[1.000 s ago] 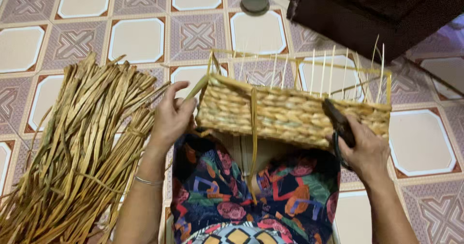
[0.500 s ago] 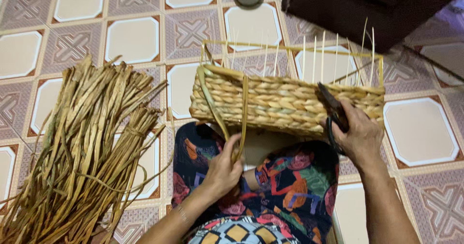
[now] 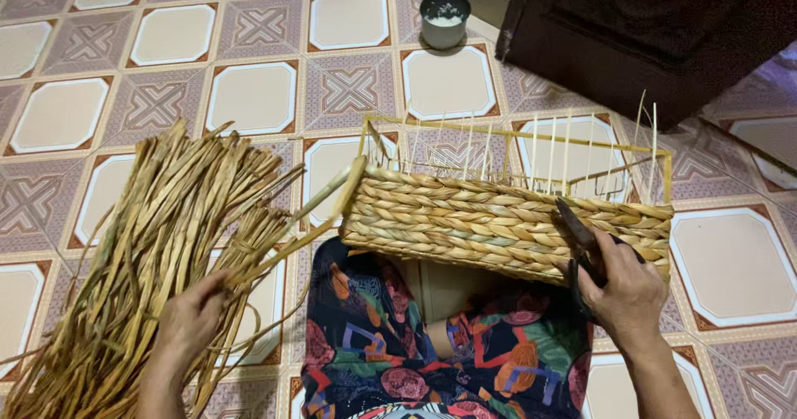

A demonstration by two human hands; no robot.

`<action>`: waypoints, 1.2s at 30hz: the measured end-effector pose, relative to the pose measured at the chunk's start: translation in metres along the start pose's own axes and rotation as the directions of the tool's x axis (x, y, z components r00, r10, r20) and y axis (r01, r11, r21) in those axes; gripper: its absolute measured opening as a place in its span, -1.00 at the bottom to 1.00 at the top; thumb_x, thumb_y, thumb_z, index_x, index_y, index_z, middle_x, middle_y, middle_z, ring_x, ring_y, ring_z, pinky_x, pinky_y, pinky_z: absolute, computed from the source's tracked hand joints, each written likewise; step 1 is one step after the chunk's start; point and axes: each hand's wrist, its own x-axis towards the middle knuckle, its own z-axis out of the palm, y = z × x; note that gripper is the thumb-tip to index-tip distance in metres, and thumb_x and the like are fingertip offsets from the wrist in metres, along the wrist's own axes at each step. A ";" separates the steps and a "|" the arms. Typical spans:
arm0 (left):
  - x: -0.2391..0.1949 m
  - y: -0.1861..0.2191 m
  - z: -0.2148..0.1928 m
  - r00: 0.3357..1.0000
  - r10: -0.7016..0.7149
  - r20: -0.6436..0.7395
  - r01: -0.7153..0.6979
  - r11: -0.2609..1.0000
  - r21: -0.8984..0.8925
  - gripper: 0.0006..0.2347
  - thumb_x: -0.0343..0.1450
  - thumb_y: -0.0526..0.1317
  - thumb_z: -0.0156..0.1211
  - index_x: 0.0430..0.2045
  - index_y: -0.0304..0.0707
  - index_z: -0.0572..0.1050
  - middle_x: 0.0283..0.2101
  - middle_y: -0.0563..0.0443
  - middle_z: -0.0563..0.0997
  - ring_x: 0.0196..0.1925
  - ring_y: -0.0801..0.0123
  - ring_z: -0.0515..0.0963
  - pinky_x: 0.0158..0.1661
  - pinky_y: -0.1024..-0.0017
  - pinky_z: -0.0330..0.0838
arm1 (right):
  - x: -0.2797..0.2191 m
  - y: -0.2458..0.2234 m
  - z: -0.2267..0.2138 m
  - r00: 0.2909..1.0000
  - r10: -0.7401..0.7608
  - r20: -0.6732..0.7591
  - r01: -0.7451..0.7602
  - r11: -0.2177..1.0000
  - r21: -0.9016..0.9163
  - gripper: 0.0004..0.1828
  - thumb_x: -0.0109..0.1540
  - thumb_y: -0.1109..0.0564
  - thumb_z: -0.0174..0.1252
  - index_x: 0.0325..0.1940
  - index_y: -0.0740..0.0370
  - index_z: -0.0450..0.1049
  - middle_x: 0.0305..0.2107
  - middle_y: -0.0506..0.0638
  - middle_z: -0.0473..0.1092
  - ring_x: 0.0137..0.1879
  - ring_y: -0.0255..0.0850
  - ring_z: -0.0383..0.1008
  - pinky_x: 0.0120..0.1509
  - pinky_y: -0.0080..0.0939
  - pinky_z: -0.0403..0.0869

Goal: The person uses shears to trim protruding dried palm leaves from the edges of a woven basket. They rotate the basket to access different sides and cut the excess material flush with the rim.

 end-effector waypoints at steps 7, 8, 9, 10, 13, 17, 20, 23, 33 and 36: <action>0.035 0.011 0.046 0.514 0.772 -0.372 -0.116 0.493 0.862 -0.42 0.00 -0.16 0.22 -0.03 0.42 0.47 0.02 0.03 0.59 0.07 0.25 0.59 0.10 0.00 0.42 | -0.008 0.009 0.004 1.000 -0.006 0.025 0.007 1.000 -0.021 -0.27 0.10 -0.10 0.41 0.33 0.05 0.45 -0.23 0.01 0.47 -0.25 -0.02 0.51 -0.19 -0.06 0.41; 0.026 0.021 0.045 0.500 0.775 -0.386 -0.219 0.544 0.810 -0.38 0.03 -0.23 0.21 0.08 0.12 0.47 0.10 -0.09 0.55 0.13 0.19 0.54 0.15 -0.05 0.29 | -0.003 0.012 0.005 0.999 -0.003 0.032 0.004 1.000 -0.026 -0.28 0.11 -0.11 0.40 0.34 0.04 0.45 -0.22 0.02 0.48 -0.23 -0.02 0.52 -0.17 -0.06 0.42; 0.013 0.032 0.051 0.487 0.777 -0.399 -0.323 0.585 0.744 -0.34 0.06 -0.30 0.21 0.18 -0.17 0.46 0.18 -0.22 0.52 0.20 0.12 0.48 0.21 -0.09 0.16 | 0.001 0.015 0.005 0.999 0.000 0.040 0.001 0.999 -0.034 -0.28 0.12 -0.11 0.40 0.35 0.04 0.45 -0.22 0.03 0.49 -0.21 -0.01 0.53 -0.15 -0.06 0.43; -0.001 0.044 0.057 0.436 0.801 -0.411 -0.523 0.597 0.608 -0.42 0.13 -0.37 0.20 0.14 -0.23 0.47 0.11 -0.21 0.53 0.17 0.05 0.49 0.19 -0.05 0.24 | 0.004 0.015 0.007 0.999 0.004 0.049 -0.002 0.999 -0.041 -0.28 0.14 -0.12 0.39 0.36 0.03 0.45 -0.21 0.03 0.50 -0.19 -0.01 0.53 -0.12 -0.06 0.45; -0.028 0.085 0.086 0.354 0.865 -0.356 -0.903 0.415 0.110 -0.70 0.38 -0.46 0.13 -0.02 -0.17 0.48 0.00 -0.04 0.57 0.15 0.19 0.58 0.22 0.32 0.56 | 0.028 0.019 0.008 0.990 0.066 0.122 -0.067 0.998 0.002 -0.29 0.17 -0.21 0.38 0.36 0.02 0.46 -0.10 0.08 0.52 -0.07 0.06 0.55 -0.03 0.03 0.47; -0.027 0.138 0.101 0.333 0.859 -0.388 -0.921 0.385 0.062 -0.68 0.33 -0.40 0.26 -0.02 -0.45 0.46 0.03 -0.29 0.54 0.05 -0.12 0.56 0.06 0.15 0.48 | 0.075 0.023 0.020 0.996 0.030 0.082 -0.031 0.999 0.013 -0.39 0.25 -0.24 0.35 0.28 0.07 0.48 -0.09 0.10 0.53 -0.02 0.06 0.54 0.07 0.04 0.49; 0.009 0.172 0.105 0.330 0.819 -0.469 -0.912 0.405 0.065 -0.66 0.33 -0.38 0.30 -0.03 -0.51 0.46 0.03 -0.30 0.52 0.05 -0.17 0.55 0.05 0.12 0.47 | 0.094 0.026 0.021 0.990 0.066 0.127 -0.071 0.997 0.032 -0.33 0.21 -0.25 0.36 0.32 0.06 0.51 -0.12 0.12 0.54 0.00 0.07 0.55 0.06 0.04 0.49; 0.027 0.180 0.117 0.436 0.784 -0.442 -0.874 0.486 0.002 -0.73 0.33 -0.35 0.36 -0.13 -0.44 0.48 -0.05 -0.25 0.51 -0.03 -0.10 0.56 -0.03 0.15 0.49 | 0.089 0.029 0.019 0.967 0.167 0.191 -0.194 0.972 0.133 -0.33 0.20 -0.23 0.35 0.32 0.07 0.51 -0.11 0.15 0.54 -0.03 0.03 0.56 0.05 0.01 0.50; 0.029 0.175 0.130 0.494 0.765 -0.414 -0.845 0.534 -0.022 -0.82 0.30 -0.37 0.35 -0.32 -0.43 0.49 -0.22 -0.18 0.46 -0.16 0.02 0.55 -0.14 0.21 0.50 | 0.038 -0.059 0.054 0.614 -0.330 0.717 -0.397 0.656 0.642 -0.40 0.23 -0.02 0.17 0.33 0.21 0.38 -0.22 0.03 0.62 -0.25 -0.29 0.56 -0.19 -0.27 0.53; 0.031 0.173 0.135 0.535 0.749 -0.392 -0.828 0.557 -0.066 -0.91 0.35 -0.37 0.31 -0.47 -0.37 0.49 -0.31 -0.13 0.50 -0.18 0.08 0.55 -0.12 0.20 0.48 | 0.059 -0.103 0.065 0.438 -0.411 0.800 -0.515 0.614 0.598 -0.52 0.30 -0.18 -0.01 0.06 0.18 0.53 -0.58 -0.09 0.32 -0.46 -0.35 0.28 -0.40 -0.29 0.33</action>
